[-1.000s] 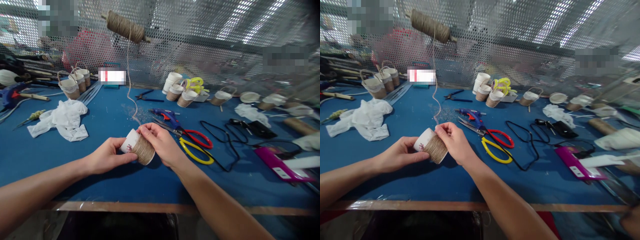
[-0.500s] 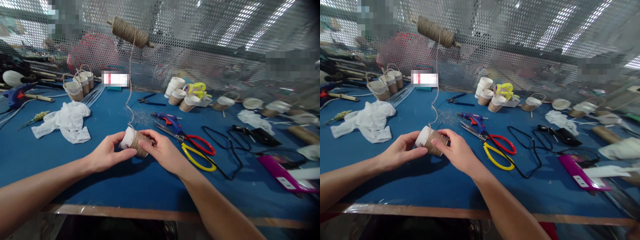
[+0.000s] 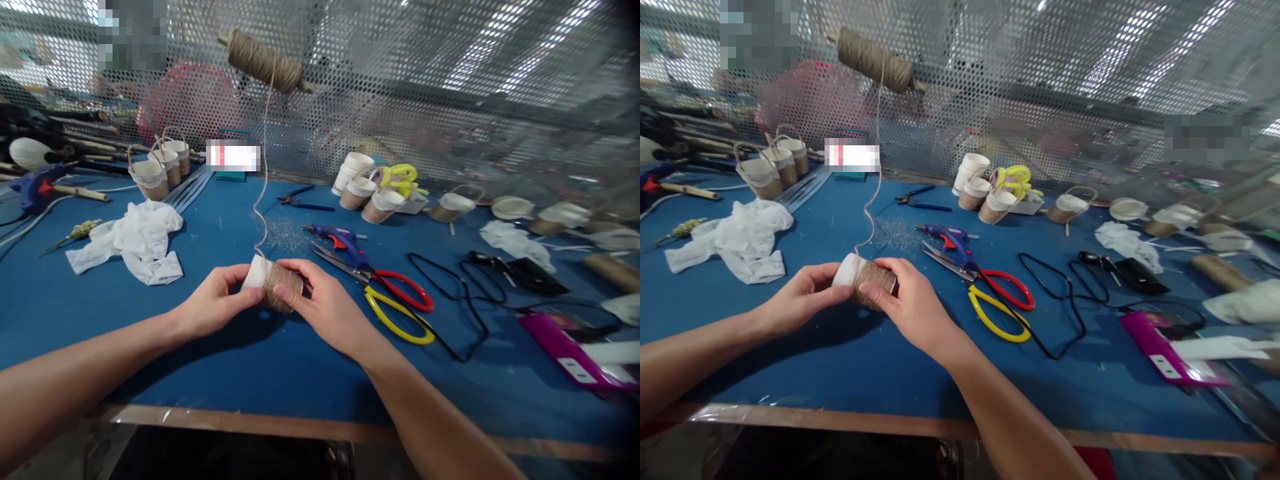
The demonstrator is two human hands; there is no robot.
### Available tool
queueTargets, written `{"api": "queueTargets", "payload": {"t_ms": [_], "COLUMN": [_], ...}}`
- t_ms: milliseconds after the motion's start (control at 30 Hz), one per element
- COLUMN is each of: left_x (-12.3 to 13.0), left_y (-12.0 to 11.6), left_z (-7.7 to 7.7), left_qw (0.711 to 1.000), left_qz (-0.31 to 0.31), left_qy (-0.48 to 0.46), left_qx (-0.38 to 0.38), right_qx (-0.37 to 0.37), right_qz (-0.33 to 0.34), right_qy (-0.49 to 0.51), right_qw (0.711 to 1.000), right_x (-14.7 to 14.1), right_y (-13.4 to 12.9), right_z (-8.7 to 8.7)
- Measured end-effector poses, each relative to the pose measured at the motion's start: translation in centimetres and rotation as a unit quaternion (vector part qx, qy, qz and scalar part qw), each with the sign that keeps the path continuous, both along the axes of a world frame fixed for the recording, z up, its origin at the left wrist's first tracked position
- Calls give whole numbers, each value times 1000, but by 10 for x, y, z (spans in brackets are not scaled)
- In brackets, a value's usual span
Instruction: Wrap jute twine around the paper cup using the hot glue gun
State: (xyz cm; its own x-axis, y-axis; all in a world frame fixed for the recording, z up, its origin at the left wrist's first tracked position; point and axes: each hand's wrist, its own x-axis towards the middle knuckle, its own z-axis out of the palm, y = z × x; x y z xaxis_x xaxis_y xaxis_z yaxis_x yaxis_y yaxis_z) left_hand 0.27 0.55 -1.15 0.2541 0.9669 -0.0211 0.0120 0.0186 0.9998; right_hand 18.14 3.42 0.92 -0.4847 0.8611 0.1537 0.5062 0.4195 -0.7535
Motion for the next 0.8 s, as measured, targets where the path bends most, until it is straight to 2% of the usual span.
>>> {"api": "queueTargets", "payload": {"t_ms": [433,533,633,800], "left_x": [1,0,0,0], "left_y": [-2,-2,-2,-2], "left_z": [1,-1,-1,1], "left_qw": [1000,1000,1000,998], "left_qz": [-6,-7,-12,-15], "left_qy": [18,20,26,53], "left_qx": [7,9,4,0], "right_qx": [-44,-3,52,66], "right_qz": [3,-59,-144,-263], "right_qy": [46,51,12,-100], "right_qw": [998,997,988,957], "right_x": [0,1,10,38], "right_y": [0,5,17,59], "right_z": [-1,-1,5,20]}}
